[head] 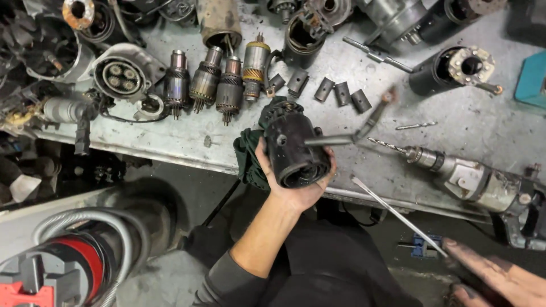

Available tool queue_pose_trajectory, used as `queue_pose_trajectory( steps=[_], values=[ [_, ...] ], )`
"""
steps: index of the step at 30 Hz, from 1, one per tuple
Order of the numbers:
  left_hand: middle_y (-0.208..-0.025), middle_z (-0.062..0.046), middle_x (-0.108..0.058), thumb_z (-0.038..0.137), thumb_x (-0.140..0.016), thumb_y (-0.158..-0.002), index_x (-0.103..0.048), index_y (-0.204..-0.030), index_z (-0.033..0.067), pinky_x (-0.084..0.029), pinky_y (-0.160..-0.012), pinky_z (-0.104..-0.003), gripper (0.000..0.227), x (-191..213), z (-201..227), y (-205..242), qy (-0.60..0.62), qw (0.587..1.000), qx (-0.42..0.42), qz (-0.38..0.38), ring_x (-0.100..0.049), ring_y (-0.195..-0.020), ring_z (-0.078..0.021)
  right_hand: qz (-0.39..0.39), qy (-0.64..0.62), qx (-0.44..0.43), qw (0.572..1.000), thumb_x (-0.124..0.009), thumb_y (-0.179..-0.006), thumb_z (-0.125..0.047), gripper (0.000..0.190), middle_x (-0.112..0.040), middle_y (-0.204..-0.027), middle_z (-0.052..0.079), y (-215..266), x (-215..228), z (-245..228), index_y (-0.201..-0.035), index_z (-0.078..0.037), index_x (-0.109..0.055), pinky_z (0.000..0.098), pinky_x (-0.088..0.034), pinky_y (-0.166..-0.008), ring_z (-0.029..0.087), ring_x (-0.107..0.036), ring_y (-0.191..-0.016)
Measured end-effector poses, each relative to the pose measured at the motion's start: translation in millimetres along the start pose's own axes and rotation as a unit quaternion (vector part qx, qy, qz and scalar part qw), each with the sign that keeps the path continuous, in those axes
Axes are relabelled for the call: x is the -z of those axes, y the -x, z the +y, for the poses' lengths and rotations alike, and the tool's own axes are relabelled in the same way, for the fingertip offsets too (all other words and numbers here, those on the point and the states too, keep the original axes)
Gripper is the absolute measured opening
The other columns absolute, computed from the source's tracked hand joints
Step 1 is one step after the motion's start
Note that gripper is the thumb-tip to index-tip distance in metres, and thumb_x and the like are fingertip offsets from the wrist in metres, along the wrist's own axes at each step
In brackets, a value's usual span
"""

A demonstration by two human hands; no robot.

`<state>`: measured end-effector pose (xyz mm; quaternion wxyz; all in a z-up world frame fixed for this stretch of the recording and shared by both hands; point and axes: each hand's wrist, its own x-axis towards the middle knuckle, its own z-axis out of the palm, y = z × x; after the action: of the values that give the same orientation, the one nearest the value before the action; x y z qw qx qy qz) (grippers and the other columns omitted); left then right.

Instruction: The person uses a screwdriver to pry at the interior of a cylindrical motor housing held in their left hand. They then move to the floor to use a power drill on the motor, which is secured in a blue clamp. The person returns to the workbench, uses a hammer to tap the motor, and continues to manipulate the motor and its components.

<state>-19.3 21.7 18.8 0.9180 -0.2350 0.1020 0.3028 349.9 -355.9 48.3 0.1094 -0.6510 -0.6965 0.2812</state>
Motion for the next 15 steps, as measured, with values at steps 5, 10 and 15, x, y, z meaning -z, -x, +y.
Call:
queue_pose_trajectory(
  steps=[5, 10, 15],
  values=[
    [-0.120, -0.019, -0.066, 0.082, -0.067, -0.071, -0.063, -0.127, 0.0019, -0.052, -0.099, -0.052, 0.097, -7.6, -8.3, 1.7, 0.000, 1.000, 0.015, 0.009, -0.062, -0.107, -0.0367, -0.025, -0.036, 0.031, 0.999, -0.076, -0.080, -0.032, 0.077, -0.064, -0.141, 0.022, 101.9, -33.6, 134.5, -0.146, 0.001, -0.051, 0.0393, -0.054, -0.097, 0.030, -0.066, -0.124],
    [-0.121, -0.017, -0.065, 0.077, -0.068, -0.076, -0.063, -0.128, 0.0054, -0.050, -0.103, -0.053, 0.088, -8.9, -16.0, 2.9, 0.001, 1.000, 0.016, -0.027, -0.061, -0.111, -0.0377, -0.048, -0.074, 0.061, 0.994, -0.080, -0.079, -0.034, 0.084, -0.063, -0.138, 0.028, 52.1, -90.4, 76.0, -0.144, 0.009, -0.049, 0.0424, -0.053, -0.097, 0.034, -0.064, -0.125],
    [-0.117, -0.017, -0.066, 0.074, -0.069, -0.075, -0.065, -0.124, 0.0084, -0.050, -0.102, -0.054, 0.082, -20.1, -23.9, 3.1, -0.017, 0.999, -0.008, 0.048, -0.062, -0.112, -0.0375, 0.001, -0.112, -0.528, 0.842, -0.080, -0.095, -0.016, 0.045, -0.078, -0.098, 0.019, -21.7, -103.1, -75.6, -0.137, -0.004, -0.069, 0.0439, -0.065, -0.085, 0.032, -0.078, -0.089]
  ],
)
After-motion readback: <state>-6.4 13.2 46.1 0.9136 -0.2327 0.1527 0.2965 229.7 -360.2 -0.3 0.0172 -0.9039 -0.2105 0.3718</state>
